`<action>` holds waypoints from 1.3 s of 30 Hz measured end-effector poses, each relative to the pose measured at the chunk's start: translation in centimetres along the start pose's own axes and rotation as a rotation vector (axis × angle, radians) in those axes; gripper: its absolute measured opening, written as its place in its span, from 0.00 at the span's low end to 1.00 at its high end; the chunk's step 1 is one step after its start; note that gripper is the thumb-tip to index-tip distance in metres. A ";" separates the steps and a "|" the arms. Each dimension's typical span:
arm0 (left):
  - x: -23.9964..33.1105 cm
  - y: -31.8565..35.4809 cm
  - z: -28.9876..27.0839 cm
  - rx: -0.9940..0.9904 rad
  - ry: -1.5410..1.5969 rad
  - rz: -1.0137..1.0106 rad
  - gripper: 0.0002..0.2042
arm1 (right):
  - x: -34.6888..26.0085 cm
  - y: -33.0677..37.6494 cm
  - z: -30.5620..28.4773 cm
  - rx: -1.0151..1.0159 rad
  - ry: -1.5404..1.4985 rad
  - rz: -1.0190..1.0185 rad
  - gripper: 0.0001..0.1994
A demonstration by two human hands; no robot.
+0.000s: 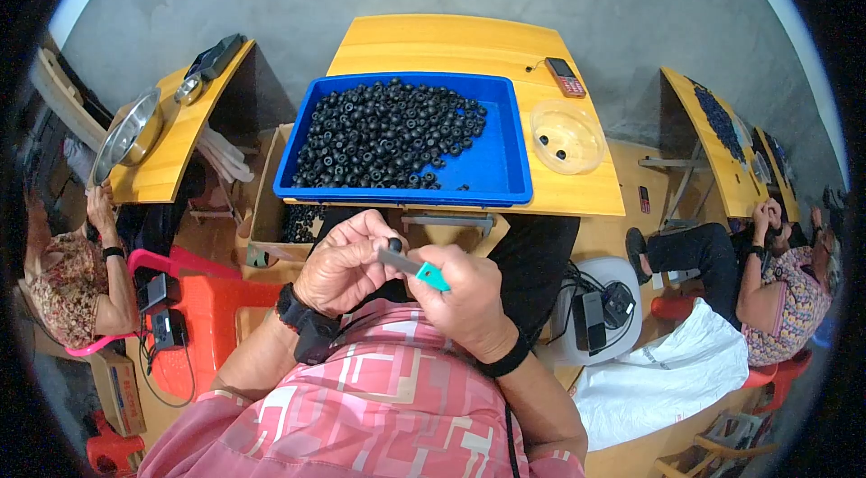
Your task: The recorder uses a scraping tool to remove flash and defects from small black plastic parts.
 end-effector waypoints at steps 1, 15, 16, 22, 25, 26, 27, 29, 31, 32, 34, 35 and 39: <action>0.1 0.0 0.0 0.001 0.001 0.002 0.05 | 0.0 0.0 0.0 -0.002 -0.001 -0.001 0.17; 1.2 0.0 0.5 -0.066 0.109 0.062 0.06 | 1.7 0.4 0.5 -0.086 -0.407 0.328 0.08; 1.2 0.0 0.3 -0.072 0.117 0.056 0.05 | 1.6 0.3 0.5 -0.103 -0.388 0.314 0.08; 1.1 -0.1 -0.2 -0.028 0.118 0.067 0.05 | 1.2 0.1 0.6 -0.127 -0.338 0.229 0.07; 1.1 0.0 0.0 -0.016 0.117 0.078 0.05 | 0.9 -0.1 0.6 -0.132 -0.306 0.195 0.07; 1.1 0.0 -0.1 -0.016 0.116 0.078 0.05 | 0.8 -0.1 0.6 -0.131 -0.305 0.194 0.07; 1.1 -0.1 -0.2 -0.024 0.117 0.077 0.05 | 0.8 -0.1 0.6 -0.130 -0.305 0.193 0.07; 1.1 -0.1 -0.1 -0.033 0.116 0.077 0.05 | 0.8 -0.1 0.6 -0.123 -0.306 0.197 0.07; 1.0 -0.1 -0.1 -0.026 0.114 0.080 0.05 | 0.9 0.0 0.6 -0.122 -0.310 0.200 0.07; 1.0 -0.1 -0.1 -0.026 0.114 0.079 0.05 | 0.9 0.0 0.6 -0.122 -0.314 0.203 0.07; 1.0 -0.1 -0.1 -0.016 0.103 0.077 0.05 | 1.1 0.1 0.7 -0.125 -0.312 0.219 0.07; 1.0 -0.1 0.0 -0.016 0.103 0.077 0.05 | 1.2 0.1 0.7 -0.128 -0.310 0.235 0.06; 1.1 -0.1 -0.1 -0.022 0.088 0.088 0.05 | 1.3 0.2 0.8 -0.129 -0.309 0.251 0.06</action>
Point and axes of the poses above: each hand's wrist, its own y-axis away from the middle knuckle, its own z-axis out of the palm, x = y × z, the point moved 5 cm from there along -y, towards the middle knuckle, and after that the axes turned 5 degrees about y, right-handed, at the moved point
